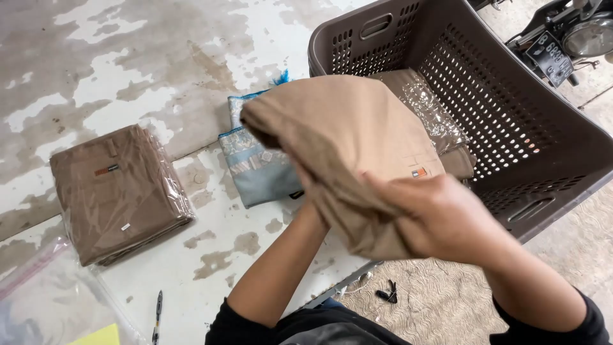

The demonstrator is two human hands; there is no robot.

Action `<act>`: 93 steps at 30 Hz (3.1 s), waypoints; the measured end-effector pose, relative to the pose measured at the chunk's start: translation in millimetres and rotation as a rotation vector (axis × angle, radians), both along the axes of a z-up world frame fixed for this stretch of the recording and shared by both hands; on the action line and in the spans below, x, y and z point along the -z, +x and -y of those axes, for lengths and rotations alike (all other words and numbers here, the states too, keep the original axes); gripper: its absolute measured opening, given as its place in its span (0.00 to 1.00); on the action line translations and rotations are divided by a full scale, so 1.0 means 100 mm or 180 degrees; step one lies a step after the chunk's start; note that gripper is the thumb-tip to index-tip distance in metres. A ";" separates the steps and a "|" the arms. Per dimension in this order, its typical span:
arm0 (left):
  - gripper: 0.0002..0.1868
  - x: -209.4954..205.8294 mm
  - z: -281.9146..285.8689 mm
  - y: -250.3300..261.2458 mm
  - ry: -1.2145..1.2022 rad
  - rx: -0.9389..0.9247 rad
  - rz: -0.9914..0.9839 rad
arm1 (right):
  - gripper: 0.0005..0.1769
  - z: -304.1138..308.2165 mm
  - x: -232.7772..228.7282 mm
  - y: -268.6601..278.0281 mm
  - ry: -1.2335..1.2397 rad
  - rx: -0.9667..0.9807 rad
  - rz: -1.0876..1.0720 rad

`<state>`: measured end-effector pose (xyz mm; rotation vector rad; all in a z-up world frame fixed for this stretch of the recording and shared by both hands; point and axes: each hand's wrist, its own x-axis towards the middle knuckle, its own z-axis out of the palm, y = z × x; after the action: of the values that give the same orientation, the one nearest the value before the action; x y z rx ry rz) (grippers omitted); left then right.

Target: Folding a pair of brown trousers neatly on a work table in a garment factory.

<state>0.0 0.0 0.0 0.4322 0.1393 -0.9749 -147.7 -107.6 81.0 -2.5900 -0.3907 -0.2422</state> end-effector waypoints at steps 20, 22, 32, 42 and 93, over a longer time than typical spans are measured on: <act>0.42 2.62 -4.05 -0.01 0.0303 -0.0892 0.0132 | 0.44 -1.72 2.91 0.69 0.1801 0.1655 -0.2141; 0.41 2.84 -4.47 -0.12 0.0337 -0.1026 0.0127 | 0.47 -2.04 3.38 0.62 0.1872 0.1748 -0.2566; 0.37 3.58 -5.72 -0.82 0.0455 -0.1444 -0.0035 | 0.61 -3.19 2.85 0.36 0.3838 0.2171 -0.3526; 0.35 4.42 -5.52 -1.05 0.1041 -0.1350 0.0521 | 0.34 -2.56 2.70 0.38 0.3802 0.1377 -0.1044; 0.14 2.36 -5.50 -0.67 0.4647 -0.0058 0.2665 | 0.25 -3.82 3.82 0.58 0.2369 0.0764 -0.2448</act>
<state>-66.6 549.7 -235.8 2.1206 0.0678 -0.4492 -90.1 274.6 -300.6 -1.7945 0.2553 0.4471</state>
